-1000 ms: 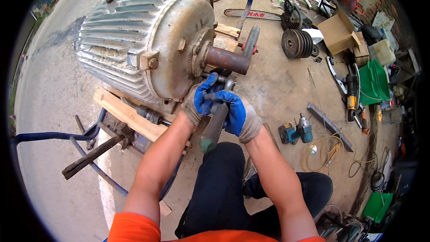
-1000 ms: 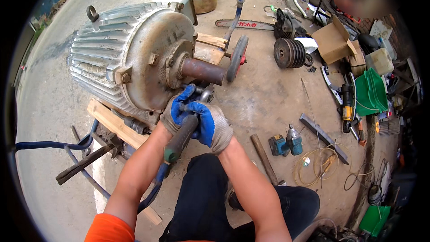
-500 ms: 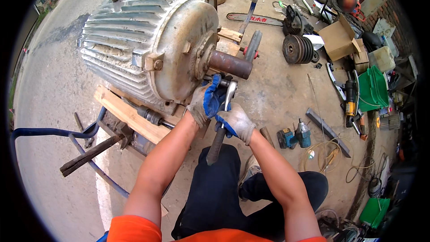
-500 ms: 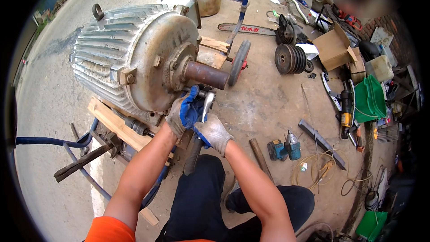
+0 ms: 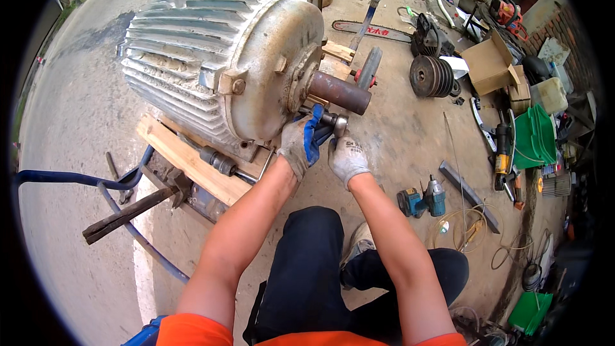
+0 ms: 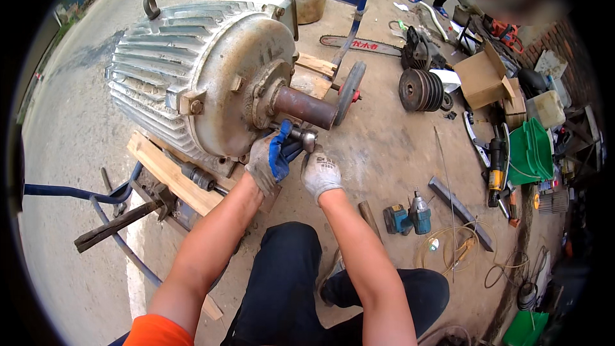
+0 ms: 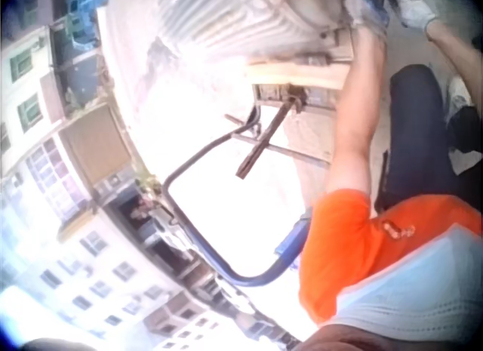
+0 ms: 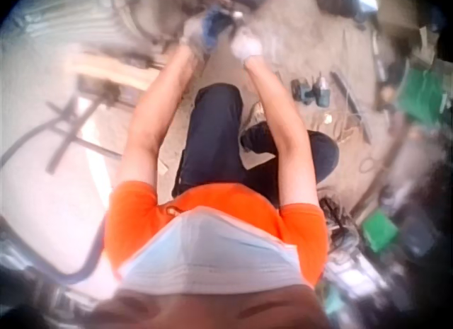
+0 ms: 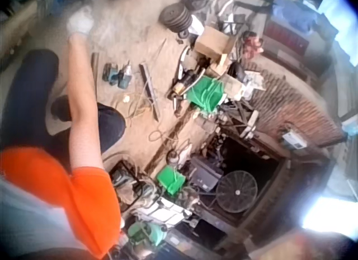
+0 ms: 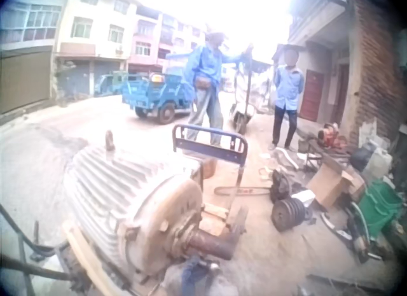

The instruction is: The person uses a hammer and a wrench to loosen and remove a bolt from a large electric motor mounted on a hand truck. They then use a power drill to further work on the motor shaft.

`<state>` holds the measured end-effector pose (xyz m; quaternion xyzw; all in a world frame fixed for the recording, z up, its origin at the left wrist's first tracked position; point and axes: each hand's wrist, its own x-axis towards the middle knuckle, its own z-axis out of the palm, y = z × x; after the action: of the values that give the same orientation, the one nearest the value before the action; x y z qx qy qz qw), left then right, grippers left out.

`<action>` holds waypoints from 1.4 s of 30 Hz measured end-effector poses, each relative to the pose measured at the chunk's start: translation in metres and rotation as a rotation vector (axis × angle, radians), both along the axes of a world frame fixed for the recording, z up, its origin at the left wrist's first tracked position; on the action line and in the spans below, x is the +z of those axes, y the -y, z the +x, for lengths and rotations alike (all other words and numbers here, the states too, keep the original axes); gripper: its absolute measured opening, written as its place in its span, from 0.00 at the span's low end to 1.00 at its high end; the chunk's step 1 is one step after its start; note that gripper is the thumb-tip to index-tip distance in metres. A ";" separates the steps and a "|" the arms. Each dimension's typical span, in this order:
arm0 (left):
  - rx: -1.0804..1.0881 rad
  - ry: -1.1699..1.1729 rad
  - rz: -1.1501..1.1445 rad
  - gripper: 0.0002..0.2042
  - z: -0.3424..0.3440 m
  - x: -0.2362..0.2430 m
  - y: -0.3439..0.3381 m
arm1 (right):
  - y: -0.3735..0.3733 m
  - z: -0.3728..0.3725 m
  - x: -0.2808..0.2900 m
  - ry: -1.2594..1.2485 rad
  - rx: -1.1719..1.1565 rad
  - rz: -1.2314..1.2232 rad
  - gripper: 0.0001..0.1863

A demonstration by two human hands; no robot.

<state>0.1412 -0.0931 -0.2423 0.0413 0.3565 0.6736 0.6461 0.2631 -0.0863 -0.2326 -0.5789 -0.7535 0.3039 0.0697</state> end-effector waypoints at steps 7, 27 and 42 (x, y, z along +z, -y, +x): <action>-0.364 0.229 0.134 0.18 -0.019 0.011 0.014 | 0.014 0.019 0.062 -1.042 0.053 -0.872 0.10; -0.293 0.214 0.156 0.18 -0.017 0.005 0.006 | 0.020 0.021 0.047 -0.905 0.064 -0.816 0.13; -0.076 -0.044 -0.118 0.13 -0.008 0.004 -0.002 | 0.016 0.006 0.014 -0.169 0.119 -0.138 0.19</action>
<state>0.1328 -0.0908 -0.2385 0.0315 0.4081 0.6253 0.6645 0.2692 -0.1024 -0.2187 -0.5091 -0.7551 0.4063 0.0746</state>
